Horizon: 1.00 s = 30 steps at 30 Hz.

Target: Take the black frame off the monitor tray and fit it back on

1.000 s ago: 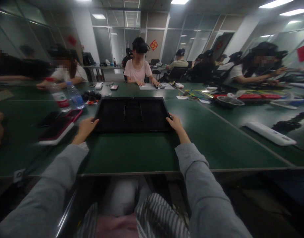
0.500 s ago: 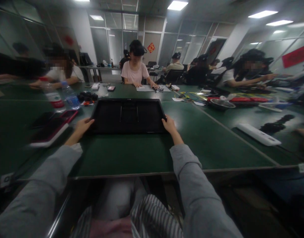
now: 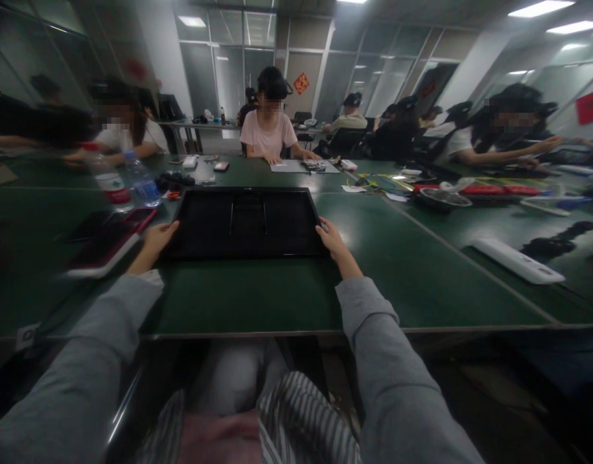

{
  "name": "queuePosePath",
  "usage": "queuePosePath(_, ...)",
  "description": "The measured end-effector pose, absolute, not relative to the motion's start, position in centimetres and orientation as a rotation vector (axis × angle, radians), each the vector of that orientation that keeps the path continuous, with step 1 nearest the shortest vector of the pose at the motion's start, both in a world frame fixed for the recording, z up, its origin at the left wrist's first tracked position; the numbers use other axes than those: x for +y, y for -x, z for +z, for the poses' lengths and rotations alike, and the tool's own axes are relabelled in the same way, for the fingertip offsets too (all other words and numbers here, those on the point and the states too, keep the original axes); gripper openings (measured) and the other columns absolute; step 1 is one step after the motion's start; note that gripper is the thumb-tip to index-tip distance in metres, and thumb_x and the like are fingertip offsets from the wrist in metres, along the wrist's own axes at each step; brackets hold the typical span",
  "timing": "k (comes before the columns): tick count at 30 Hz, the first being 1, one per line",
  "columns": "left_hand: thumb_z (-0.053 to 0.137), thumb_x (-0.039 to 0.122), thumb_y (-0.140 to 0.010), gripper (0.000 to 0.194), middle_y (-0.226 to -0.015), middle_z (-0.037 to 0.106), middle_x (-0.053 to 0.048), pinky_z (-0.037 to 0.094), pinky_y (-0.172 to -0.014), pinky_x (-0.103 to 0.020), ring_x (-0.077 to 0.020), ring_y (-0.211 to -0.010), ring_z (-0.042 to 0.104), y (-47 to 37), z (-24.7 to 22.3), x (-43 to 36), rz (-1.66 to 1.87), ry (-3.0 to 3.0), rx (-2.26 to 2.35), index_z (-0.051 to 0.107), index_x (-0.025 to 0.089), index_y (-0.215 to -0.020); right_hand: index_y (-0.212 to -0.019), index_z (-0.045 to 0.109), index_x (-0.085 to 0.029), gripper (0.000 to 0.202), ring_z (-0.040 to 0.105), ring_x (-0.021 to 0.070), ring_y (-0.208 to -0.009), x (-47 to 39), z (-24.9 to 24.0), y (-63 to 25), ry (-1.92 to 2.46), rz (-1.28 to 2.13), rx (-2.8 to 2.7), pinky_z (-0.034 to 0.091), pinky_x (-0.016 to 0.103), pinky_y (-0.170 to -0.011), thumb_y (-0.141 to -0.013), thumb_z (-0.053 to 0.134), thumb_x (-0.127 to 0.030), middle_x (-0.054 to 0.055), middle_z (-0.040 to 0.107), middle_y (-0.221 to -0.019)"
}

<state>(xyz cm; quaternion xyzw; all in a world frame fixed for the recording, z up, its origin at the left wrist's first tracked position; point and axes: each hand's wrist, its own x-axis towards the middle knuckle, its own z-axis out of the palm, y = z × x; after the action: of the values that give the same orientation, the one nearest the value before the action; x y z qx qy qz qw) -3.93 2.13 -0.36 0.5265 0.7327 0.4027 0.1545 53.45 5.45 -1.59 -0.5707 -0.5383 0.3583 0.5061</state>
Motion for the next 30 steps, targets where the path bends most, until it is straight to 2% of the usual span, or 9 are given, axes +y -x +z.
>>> queuePosePath(6,0.060,0.056,-0.093,0.051,-0.111,0.077,-0.018,0.052,-0.100,-0.040,-0.0312,-0.109,0.071,3.7,0.3,1.8,1.053,-1.580,2.211,0.076,0.012,-0.112,-0.142,0.059,-0.024,0.066,0.076,0.0269,-0.083,5.2,-1.5,-54.0,1.363,0.958,-1.254,0.064,0.053,-0.092,-0.079,0.072,-0.037,0.003,0.078,-0.087)
queuePosePath(9,0.061,0.056,-0.091,0.048,-0.107,0.077,-0.015,0.053,-0.095,-0.037,-0.0286,-0.103,0.071,4.2,0.5,1.6,1.031,-1.580,2.158,0.074,0.013,-0.107,-0.141,0.059,-0.027,0.067,0.077,0.0279,-0.081,4.7,-0.9,-54.3,1.385,1.014,-1.284,0.066,0.052,-0.084,-0.076,0.074,-0.036,0.003,0.079,-0.090)
queuePosePath(12,0.065,0.056,-0.088,0.044,-0.103,0.076,-0.012,0.053,-0.092,-0.035,-0.0267,-0.100,0.070,4.6,0.5,1.6,1.046,-1.545,2.119,0.073,0.014,-0.101,-0.132,0.066,-0.028,0.056,0.077,0.0280,-0.084,4.1,-0.3,-53.9,1.370,1.027,-1.353,0.067,0.050,-0.081,-0.078,0.076,-0.040,0.005,0.081,-0.098)
queuePosePath(14,0.068,0.056,-0.086,0.043,-0.100,0.076,-0.011,0.053,-0.091,-0.034,-0.0266,-0.099,0.070,4.6,0.5,1.6,1.066,-1.519,2.121,0.071,0.015,-0.097,-0.131,0.068,-0.028,0.054,0.078,0.0275,-0.090,3.9,-0.1,-53.5,1.341,1.002,-1.363,0.067,0.049,-0.084,-0.080,0.075,-0.043,0.006,0.081,-0.106)
queuePosePath(19,0.060,0.057,-0.094,0.043,-0.100,0.076,-0.011,0.053,-0.097,-0.037,-0.0277,-0.102,0.070,4.4,0.2,1.6,1.089,-1.540,2.066,0.071,0.016,-0.096,-0.147,0.061,-0.026,0.073,0.077,0.0281,-0.098,4.5,-0.2,-52.7,1.336,0.887,-1.300,0.064,0.055,-0.095,-0.076,0.071,-0.040,0.005,0.080,-0.111)
queuePosePath(22,0.059,0.047,-0.097,0.035,-0.112,0.076,-0.014,0.054,-0.100,-0.039,-0.0272,-0.108,0.071,4.2,0.0,1.7,1.227,-1.531,2.043,0.069,0.015,-0.109,-0.148,0.060,-0.024,0.076,0.077,0.0280,-0.099,5.0,-0.3,-53.2,1.333,0.835,-1.306,0.062,0.055,-0.099,-0.074,0.069,-0.040,0.006,0.080,-0.111)
queuePosePath(25,0.064,0.034,-0.091,0.034,-0.120,0.074,-0.014,0.059,-0.092,-0.037,-0.0245,-0.104,0.073,4.0,0.1,1.6,1.399,-1.478,2.013,0.065,0.016,-0.120,-0.148,0.061,-0.022,0.078,0.076,0.0292,-0.102,5.3,-0.4,-54.2,1.358,0.738,-1.315,0.062,0.056,-0.099,-0.073,0.067,-0.045,0.007,0.079,-0.110)
queuePosePath(30,0.069,0.034,-0.084,0.022,-0.110,0.077,-0.009,0.059,-0.094,-0.036,-0.0244,-0.098,0.074,3.9,0.7,0.9,1.397,-1.536,2.027,0.070,0.020,-0.100,-0.138,0.064,-0.020,0.070,0.072,0.0337,-0.115,5.2,-0.1,-55.2,1.419,0.599,-1.202,0.059,0.057,-0.103,-0.072,0.065,-0.041,0.012,0.076,-0.118)
